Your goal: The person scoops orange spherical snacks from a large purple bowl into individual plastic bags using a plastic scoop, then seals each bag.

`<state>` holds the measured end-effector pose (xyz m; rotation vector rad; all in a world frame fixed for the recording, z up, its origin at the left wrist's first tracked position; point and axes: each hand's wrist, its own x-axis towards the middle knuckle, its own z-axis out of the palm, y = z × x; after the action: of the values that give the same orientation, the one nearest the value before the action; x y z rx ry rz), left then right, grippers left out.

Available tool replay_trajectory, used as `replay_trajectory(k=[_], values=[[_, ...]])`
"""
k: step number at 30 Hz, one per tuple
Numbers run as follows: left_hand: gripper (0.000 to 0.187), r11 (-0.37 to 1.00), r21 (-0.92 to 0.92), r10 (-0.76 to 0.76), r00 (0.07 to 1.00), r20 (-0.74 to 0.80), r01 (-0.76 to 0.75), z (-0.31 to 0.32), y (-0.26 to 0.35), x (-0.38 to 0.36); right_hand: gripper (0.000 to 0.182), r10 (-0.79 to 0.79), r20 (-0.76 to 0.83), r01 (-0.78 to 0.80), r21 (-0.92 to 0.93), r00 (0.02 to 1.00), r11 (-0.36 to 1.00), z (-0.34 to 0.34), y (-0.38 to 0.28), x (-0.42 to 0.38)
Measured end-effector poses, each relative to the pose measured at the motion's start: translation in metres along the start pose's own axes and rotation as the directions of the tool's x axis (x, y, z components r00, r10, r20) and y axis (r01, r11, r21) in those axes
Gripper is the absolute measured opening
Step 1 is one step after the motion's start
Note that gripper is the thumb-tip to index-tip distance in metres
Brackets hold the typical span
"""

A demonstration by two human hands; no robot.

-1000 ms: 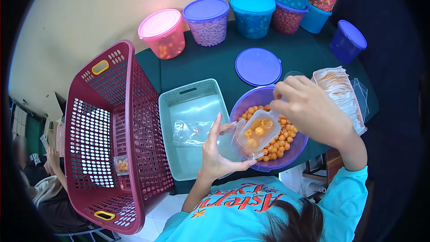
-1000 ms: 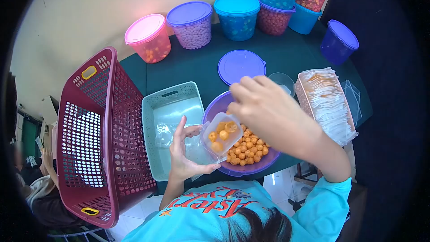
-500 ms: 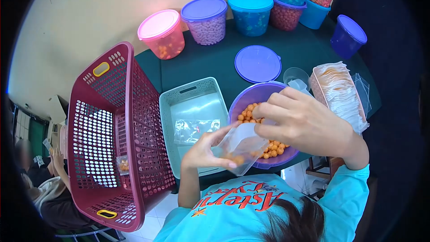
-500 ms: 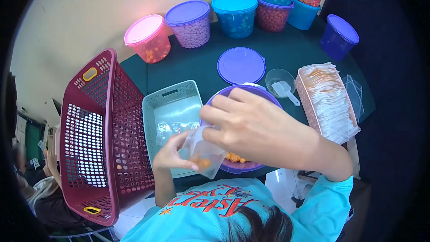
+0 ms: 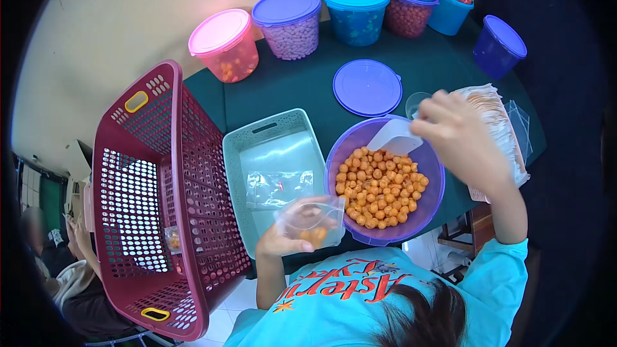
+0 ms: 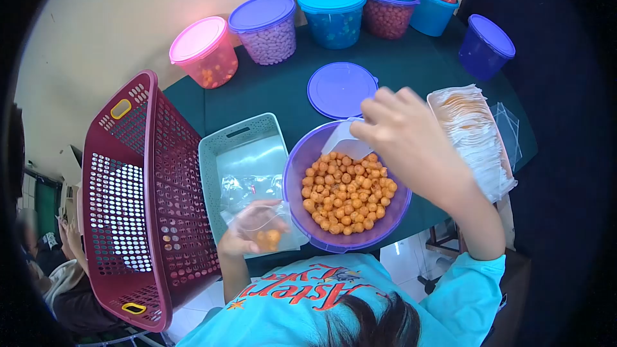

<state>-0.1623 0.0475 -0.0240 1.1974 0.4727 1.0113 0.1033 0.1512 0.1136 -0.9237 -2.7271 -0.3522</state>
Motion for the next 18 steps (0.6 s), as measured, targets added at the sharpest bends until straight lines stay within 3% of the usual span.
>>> replay_trajectory(k=[1,3,6,9,12,18], values=[[0.064,1.000,-0.002,0.001,1.000,-0.001,-0.001,0.000,0.000,-0.003,0.010,-0.009,0.031,0.010,-0.047,0.999,0.999,0.022,-0.001,-0.001],[0.064,0.989,-0.074,-0.141,0.969,-0.205,0.129,0.003,0.000,-0.008,0.009,-0.012,0.056,0.019,-0.129,0.998,0.991,0.062,-0.007,-0.003],[0.054,0.969,-0.060,-0.245,0.931,-0.271,0.238,0.008,-0.002,-0.011,0.007,-0.029,0.039,0.035,-0.144,0.999,0.989,0.104,-0.013,-0.006],[0.044,0.990,-0.071,-0.137,0.957,-0.255,0.122,0.018,-0.004,-0.008,0.006,-0.074,0.022,0.076,-0.138,0.997,0.988,0.117,-0.011,-0.006],[0.037,0.987,-0.146,-0.099,0.964,-0.248,0.063,0.019,-0.010,-0.006,0.008,-0.010,-0.005,0.010,0.015,1.000,1.000,0.117,-0.008,-0.006],[0.045,0.980,-0.151,-0.164,0.954,-0.252,0.129,0.017,-0.009,-0.010,0.016,-0.006,0.097,-0.010,0.159,0.995,0.987,0.123,-0.014,-0.007]])
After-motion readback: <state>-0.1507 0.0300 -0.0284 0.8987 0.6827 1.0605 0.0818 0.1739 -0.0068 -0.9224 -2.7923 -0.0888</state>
